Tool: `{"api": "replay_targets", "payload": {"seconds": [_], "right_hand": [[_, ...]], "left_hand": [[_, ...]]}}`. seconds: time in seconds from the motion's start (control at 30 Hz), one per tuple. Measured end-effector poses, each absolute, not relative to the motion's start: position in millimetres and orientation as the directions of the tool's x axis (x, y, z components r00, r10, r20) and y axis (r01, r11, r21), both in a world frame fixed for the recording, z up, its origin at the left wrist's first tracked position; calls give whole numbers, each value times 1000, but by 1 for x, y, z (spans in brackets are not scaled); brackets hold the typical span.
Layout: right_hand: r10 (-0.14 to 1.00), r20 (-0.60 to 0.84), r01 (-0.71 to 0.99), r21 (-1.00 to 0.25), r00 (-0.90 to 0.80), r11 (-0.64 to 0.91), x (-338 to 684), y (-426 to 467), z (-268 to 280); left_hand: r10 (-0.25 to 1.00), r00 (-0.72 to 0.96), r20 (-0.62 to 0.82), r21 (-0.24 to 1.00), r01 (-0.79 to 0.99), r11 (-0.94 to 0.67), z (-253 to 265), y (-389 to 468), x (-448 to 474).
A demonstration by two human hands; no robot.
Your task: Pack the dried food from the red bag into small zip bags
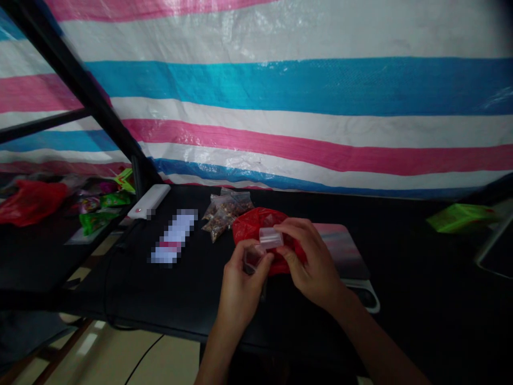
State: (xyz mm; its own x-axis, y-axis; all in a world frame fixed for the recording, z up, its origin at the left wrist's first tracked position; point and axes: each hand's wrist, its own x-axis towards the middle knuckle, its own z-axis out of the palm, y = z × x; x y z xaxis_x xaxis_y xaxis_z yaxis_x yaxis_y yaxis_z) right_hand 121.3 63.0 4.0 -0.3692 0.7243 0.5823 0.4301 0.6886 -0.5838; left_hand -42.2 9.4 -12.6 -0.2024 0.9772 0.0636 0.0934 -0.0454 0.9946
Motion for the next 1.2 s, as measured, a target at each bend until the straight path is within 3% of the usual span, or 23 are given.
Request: {"api": "replay_targets", "payload": {"seconds": [0.07, 0.13, 0.3, 0.5, 0.63, 0.77, 0.9, 0.97, 1.07, 1.2], "right_hand": [[758, 556, 510, -567, -342, 647, 123, 68, 4], [773, 474, 556, -537, -422, 634, 124, 71, 3], [710, 407, 386, -631, -574, 673, 119, 67, 0], [836, 328, 278, -835, -439, 474, 115, 63, 1], [853, 323, 228, -869, -410, 439, 119, 66, 14], [866, 334, 436, -761, -373, 481, 145, 65, 22], [869, 412, 681, -555, -274, 477, 204, 66, 5], [865, 425, 762, -455, -268, 460, 233, 67, -9], [858, 420, 816, -356, -295, 455, 254, 63, -25], [847, 496, 883, -290, -192, 370, 239, 37, -37]], "left_hand": [[959, -273, 78, 997, 42, -69, -9, 10, -44], [948, -303, 98, 994, -15, -107, -1, 13, -47], [956, -237, 172, 980, -60, -191, 22, 30, -50], [965, -53, 255, 964, -61, -258, 30, 44, -38], [942, -15, 334, 941, -57, -334, 32, 51, -36], [924, 38, 380, 925, 6, -380, 34, 56, -52], [890, 211, 403, 782, 426, -455, 26, 43, -79], [878, 369, 305, 656, 586, -475, 10, 29, -84], [917, 332, 221, 516, 758, -399, -26, 8, -71], [940, 174, 294, 406, 867, -288, -59, -7, -34]]}}
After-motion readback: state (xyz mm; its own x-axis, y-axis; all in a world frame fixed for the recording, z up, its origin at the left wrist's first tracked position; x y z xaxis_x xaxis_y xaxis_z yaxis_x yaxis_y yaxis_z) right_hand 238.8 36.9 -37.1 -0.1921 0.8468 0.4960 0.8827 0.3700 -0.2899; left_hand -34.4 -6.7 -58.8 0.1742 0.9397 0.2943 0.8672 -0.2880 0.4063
